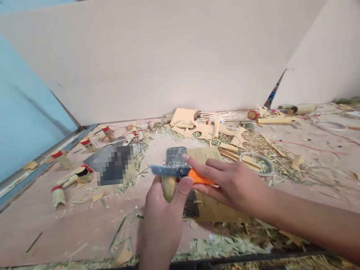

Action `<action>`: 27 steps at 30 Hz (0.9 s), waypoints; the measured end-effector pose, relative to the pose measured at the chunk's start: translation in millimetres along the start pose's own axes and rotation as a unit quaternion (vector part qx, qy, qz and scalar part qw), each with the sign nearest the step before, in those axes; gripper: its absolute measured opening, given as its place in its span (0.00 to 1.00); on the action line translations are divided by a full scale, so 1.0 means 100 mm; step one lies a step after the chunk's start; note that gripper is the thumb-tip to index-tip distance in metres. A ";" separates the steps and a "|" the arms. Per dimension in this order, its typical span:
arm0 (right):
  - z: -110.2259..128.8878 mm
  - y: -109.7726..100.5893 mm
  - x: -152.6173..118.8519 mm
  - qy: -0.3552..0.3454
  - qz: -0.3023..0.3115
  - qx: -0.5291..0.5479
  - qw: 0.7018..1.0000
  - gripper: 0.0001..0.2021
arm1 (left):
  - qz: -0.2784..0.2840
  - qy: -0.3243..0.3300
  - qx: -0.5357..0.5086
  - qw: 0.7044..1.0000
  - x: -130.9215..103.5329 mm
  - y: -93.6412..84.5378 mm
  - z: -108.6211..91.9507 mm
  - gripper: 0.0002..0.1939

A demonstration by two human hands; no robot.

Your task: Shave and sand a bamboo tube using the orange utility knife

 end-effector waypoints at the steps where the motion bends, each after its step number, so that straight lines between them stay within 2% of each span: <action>1: -0.02 -0.01 0.00 0.019 -0.010 -0.018 1.000 0.29 | 0.005 0.001 0.000 1.000 -0.01 0.01 0.00 0.23; 4: -0.13 -0.04 0.01 0.060 -0.041 -0.035 0.997 0.29 | 0.049 -0.004 -0.025 0.999 -0.02 0.02 -0.01 0.24; 6: -0.21 -0.07 0.01 0.053 -0.053 -0.011 0.997 0.30 | 0.077 -0.013 -0.061 0.995 -0.02 0.02 -0.01 0.24; 9: -0.24 -0.09 0.03 -0.003 -0.037 0.039 0.999 0.31 | 0.099 -0.011 -0.100 0.990 -0.03 0.03 -0.02 0.24; 13: -0.15 -0.08 0.04 -0.091 0.026 0.114 0.989 0.30 | 0.100 0.024 -0.116 0.988 -0.07 0.03 -0.06 0.21; 16: -0.10 -0.06 0.02 -0.113 0.046 0.136 0.983 0.29 | 0.112 0.034 -0.123 0.985 -0.09 0.04 -0.08 0.18; 18: -0.07 -0.04 0.00 -0.111 0.044 0.111 0.987 0.28 | 0.120 0.038 -0.107 0.986 -0.07 0.02 -0.09 0.16; 21: 0.00 0.00 -0.02 -0.096 0.035 0.052 0.993 0.28 | 0.100 0.043 -0.048 0.993 -0.02 -0.02 -0.08 0.16; 25: 0.07 0.04 -0.01 -0.033 0.009 0.016 0.999 0.30 | 0.013 0.031 0.000 0.999 0.01 -0.07 -0.04 0.14; 27: 0.00 0.05 0.01 0.019 0.002 0.020 1.000 0.30 | -0.018 0.027 0.019 0.999 0.00 -0.07 -0.02 0.19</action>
Point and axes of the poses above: each hand's wrist, its own x-axis towards the middle knuckle, its own y-axis out of the palm, z = x × y, the point moved 3 cm from there along x, towards the middle knuckle, and after that the axes turned 11 degrees about -y, right-handed, at the moved point
